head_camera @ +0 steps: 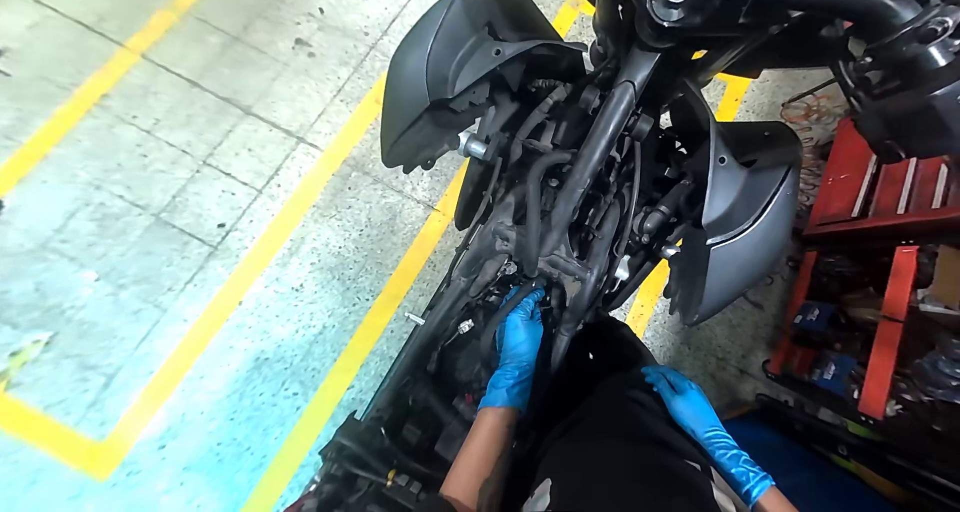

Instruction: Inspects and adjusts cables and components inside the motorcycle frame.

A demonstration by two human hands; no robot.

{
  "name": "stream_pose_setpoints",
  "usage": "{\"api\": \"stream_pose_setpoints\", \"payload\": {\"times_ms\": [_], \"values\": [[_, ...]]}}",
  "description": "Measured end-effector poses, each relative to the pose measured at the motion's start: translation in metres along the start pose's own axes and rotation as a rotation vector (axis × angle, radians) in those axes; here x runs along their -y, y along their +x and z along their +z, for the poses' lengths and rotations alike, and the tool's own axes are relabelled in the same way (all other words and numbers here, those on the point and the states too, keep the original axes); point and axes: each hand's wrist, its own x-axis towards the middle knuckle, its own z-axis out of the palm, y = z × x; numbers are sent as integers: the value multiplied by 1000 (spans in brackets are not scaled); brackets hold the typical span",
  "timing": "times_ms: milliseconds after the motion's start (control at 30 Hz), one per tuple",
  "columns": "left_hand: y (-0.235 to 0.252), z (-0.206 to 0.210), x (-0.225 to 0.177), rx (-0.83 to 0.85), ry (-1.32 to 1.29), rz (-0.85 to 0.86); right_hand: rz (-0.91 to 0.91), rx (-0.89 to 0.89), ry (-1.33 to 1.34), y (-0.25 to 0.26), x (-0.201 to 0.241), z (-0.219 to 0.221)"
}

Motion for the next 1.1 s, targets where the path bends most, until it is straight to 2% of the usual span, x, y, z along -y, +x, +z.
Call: {"api": "stream_pose_setpoints", "payload": {"times_ms": [67, 200, 267, 333, 400, 533, 767, 1100], "values": [[1, -8, -9, 67, 97, -26, -8, 1, -3, 1, -2, 1], [1, -11, -6, 135, 85, -70, -20, -4, 2, 2, -5, 1], [-1, -6, -5, 73, 107, -69, -18, -6, 5, 2, -6, 1], [-2, 0, -8, -18, 240, -85, -14, -1, -8, 2, -7, 1], [0, 0, -14, -22, 328, -142, -9, 5, -9, 2, -9, 0], [2, -12, -30, 99, 292, -192, -1, 14, 5, 4, -10, 0], [4, -18, -35, 206, 348, -205, 14, 57, 11, 11, -5, 0], [13, -15, -36, 293, 302, -258, 14, 85, 46, 23, 0, 4]]}}
